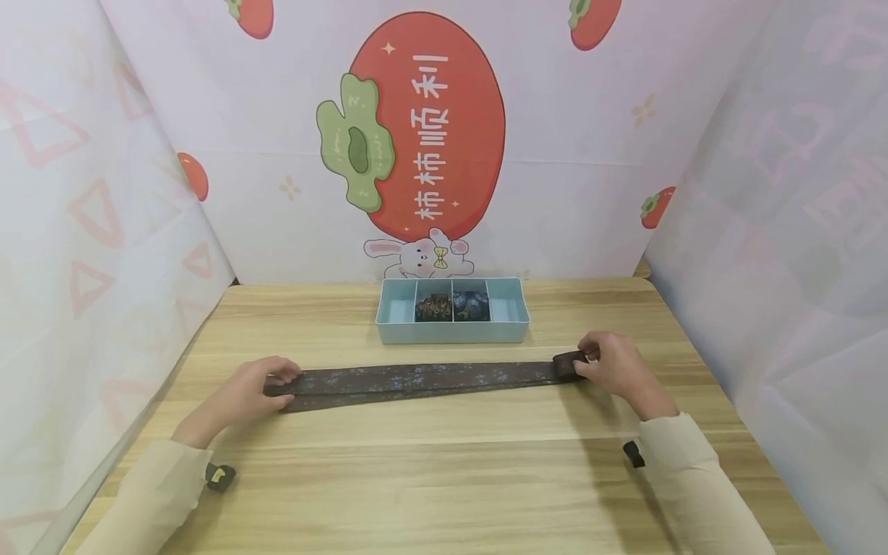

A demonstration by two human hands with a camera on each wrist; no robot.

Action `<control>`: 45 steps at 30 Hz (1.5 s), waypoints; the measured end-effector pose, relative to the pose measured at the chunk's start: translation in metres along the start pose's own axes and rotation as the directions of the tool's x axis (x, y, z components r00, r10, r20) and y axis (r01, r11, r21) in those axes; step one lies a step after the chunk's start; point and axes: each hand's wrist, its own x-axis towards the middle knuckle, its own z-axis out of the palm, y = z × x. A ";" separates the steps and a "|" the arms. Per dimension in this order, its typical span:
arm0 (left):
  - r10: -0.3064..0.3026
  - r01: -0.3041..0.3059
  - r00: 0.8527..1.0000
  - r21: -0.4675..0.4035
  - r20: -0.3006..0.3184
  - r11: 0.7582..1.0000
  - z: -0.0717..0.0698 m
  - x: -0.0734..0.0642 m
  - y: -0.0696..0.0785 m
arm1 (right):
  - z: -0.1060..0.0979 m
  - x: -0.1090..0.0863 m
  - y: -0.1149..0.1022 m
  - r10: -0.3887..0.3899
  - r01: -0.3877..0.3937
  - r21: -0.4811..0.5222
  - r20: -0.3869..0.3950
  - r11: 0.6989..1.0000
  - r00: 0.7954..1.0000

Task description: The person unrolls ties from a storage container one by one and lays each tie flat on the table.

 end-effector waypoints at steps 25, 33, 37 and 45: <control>-0.002 0.002 1.000 0.012 -0.011 1.000 -0.004 -0.002 -0.004 | 0.018 0.016 -0.034 -0.068 0.068 -0.016 0.009 0.998 0.998; -0.007 0.007 1.000 0.010 -0.003 1.000 -0.008 -0.006 -0.006 | 0.020 0.017 -0.023 -0.070 0.069 -0.030 -0.026 0.997 0.997; -0.012 0.012 1.000 0.013 -0.002 1.000 -0.008 -0.007 -0.006 | 0.021 0.018 -0.016 -0.067 0.066 -0.038 -0.039 0.997 0.997; -0.015 0.015 1.000 0.012 -0.006 1.000 -0.008 -0.007 -0.004 | 0.021 0.017 -0.007 -0.047 0.047 -0.013 -0.036 0.999 0.998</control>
